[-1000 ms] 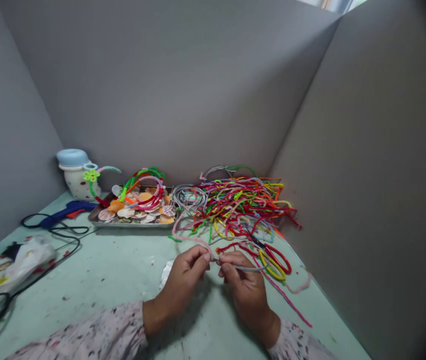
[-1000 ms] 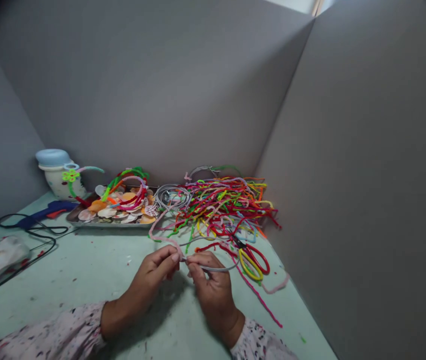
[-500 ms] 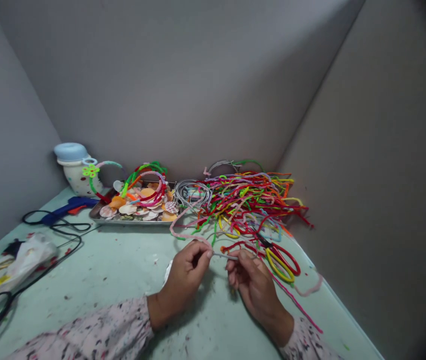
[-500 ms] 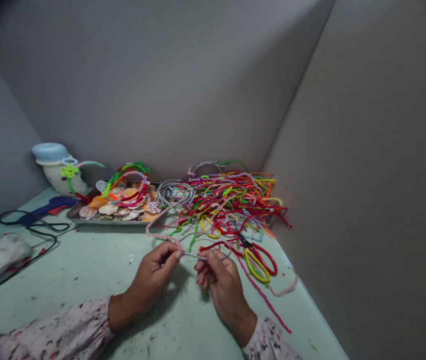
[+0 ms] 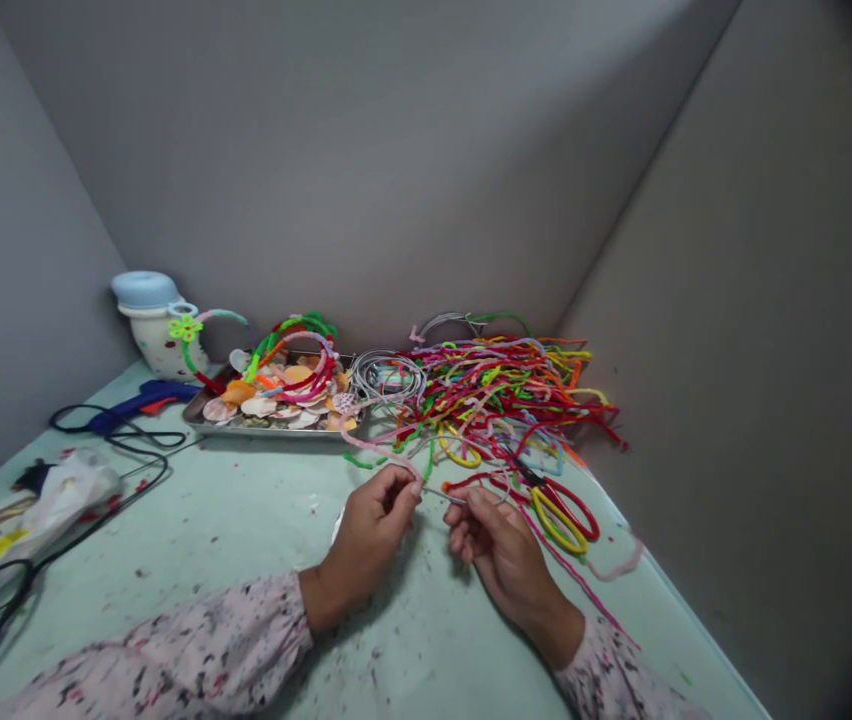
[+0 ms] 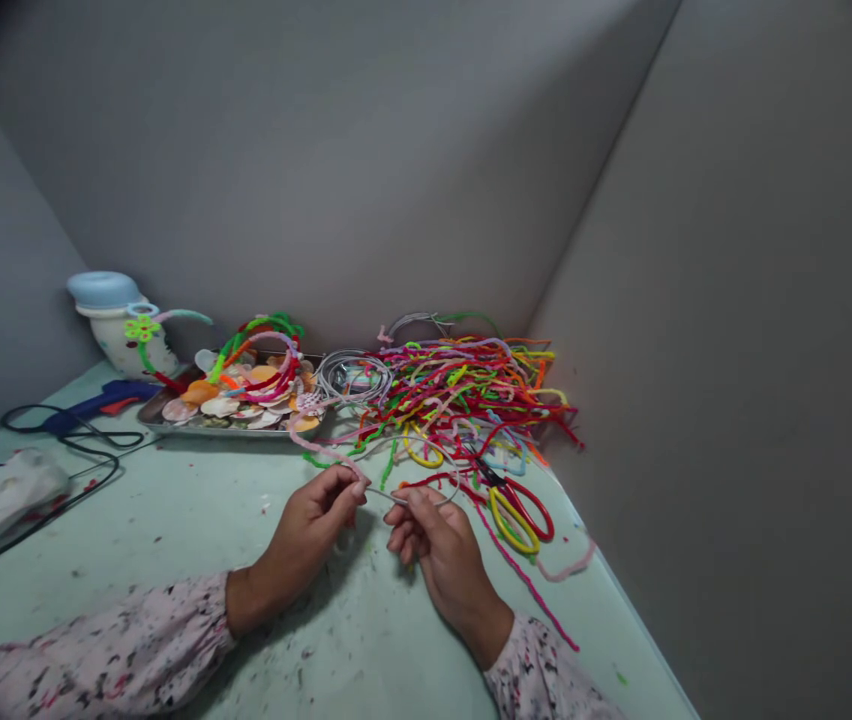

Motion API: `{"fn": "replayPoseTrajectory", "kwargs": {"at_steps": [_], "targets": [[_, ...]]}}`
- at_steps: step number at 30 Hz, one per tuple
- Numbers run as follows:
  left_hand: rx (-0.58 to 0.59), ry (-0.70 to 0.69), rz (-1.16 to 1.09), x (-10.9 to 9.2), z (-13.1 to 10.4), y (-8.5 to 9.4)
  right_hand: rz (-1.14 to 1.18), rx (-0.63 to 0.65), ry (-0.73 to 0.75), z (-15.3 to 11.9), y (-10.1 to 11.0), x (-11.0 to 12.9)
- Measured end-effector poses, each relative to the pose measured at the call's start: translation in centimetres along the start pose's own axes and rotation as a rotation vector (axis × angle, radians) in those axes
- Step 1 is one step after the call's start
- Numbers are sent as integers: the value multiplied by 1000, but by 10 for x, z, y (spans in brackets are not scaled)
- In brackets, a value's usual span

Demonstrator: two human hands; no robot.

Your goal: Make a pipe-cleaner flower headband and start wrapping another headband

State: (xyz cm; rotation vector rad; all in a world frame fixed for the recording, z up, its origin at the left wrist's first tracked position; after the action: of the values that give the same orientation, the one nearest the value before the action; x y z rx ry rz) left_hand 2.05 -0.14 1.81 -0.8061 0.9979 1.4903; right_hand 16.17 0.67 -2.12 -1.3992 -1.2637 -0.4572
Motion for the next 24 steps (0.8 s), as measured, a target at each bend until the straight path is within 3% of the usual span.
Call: {"fn": "replayPoseTrajectory", "kwargs": {"at_steps": [24], "targets": [[-30,167,-185,21,0,-5,-66,12,-6,2,-1,-1]]}}
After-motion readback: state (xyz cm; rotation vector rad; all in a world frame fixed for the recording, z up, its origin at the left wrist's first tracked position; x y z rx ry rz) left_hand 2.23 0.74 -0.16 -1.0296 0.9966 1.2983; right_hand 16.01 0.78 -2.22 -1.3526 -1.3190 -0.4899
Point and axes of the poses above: each hand's wrist, its own z-axis towards the middle knuckle, its own y-axis out of the back of the hand, x = y × z, the point moved 9 cm from there along z, towards the middle knuckle, and after that the axes turned 14 degrees about -y, right-handed, at the moved point
